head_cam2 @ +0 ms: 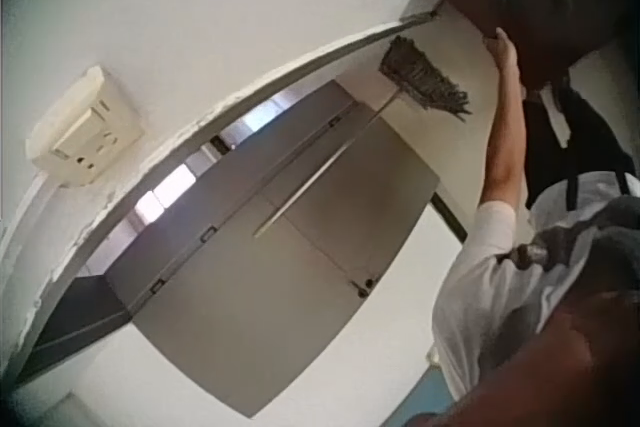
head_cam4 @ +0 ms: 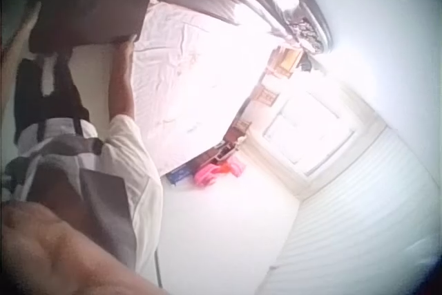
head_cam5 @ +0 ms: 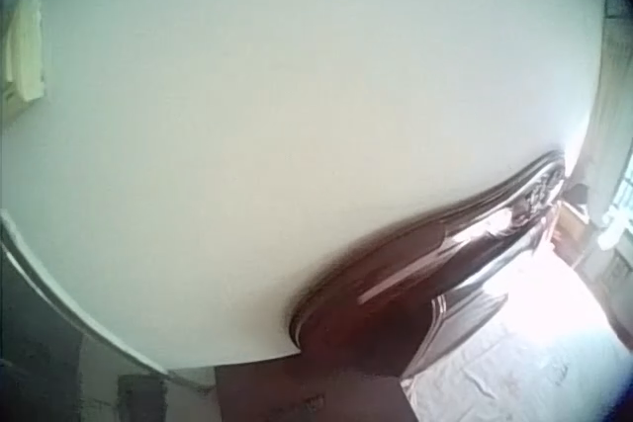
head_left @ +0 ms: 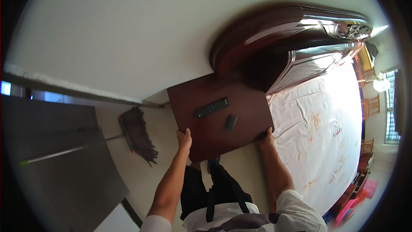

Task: The person mops underneath a bed and across the floor using a mop, moves a nightstand by hand, and continues mopping the floor out into the hallway.

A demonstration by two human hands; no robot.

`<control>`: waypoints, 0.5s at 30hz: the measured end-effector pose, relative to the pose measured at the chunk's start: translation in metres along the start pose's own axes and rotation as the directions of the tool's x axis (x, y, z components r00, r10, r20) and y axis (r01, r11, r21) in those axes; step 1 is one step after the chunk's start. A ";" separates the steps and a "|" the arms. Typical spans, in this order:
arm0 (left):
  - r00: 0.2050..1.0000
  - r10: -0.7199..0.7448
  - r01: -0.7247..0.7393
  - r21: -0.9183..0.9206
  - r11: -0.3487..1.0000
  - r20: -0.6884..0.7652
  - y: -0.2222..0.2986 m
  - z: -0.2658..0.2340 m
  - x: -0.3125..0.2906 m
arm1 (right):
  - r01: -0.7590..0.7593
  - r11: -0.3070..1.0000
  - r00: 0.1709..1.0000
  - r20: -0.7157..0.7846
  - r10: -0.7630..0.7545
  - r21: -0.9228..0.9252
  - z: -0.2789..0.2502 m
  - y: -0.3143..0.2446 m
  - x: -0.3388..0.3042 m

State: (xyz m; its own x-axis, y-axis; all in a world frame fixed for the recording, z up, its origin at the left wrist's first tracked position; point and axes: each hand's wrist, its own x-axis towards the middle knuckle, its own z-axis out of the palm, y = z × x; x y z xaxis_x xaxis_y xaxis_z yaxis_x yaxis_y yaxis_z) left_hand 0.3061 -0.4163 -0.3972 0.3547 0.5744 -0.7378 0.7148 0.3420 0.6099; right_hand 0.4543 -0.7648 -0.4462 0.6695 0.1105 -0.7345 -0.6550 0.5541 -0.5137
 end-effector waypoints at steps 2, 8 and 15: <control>0.990 0.103 -0.113 0.105 0.988 0.095 -0.007 -0.004 0.003 | -0.055 0.996 0.999 -0.004 0.054 -0.070 -0.023 -0.004 0.002; 0.915 0.401 -0.369 0.469 0.803 0.033 -0.026 -0.071 -0.016 | -0.114 0.984 0.941 0.302 0.152 -0.140 -0.029 0.029 -0.052; 0.926 0.165 0.004 0.447 0.895 -0.339 -0.104 -0.322 -0.036 | -0.381 0.818 0.925 -0.173 0.339 -0.431 -0.066 0.095 -0.195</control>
State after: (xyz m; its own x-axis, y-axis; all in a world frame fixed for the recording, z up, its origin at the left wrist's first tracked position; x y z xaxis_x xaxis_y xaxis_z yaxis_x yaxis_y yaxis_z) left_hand 0.0248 -0.2329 -0.3410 0.2426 0.8404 -0.4846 0.9102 -0.0243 0.4136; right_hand 0.2388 -0.7878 -0.3810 0.3366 0.1474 -0.9301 -0.9417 0.0562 -0.3319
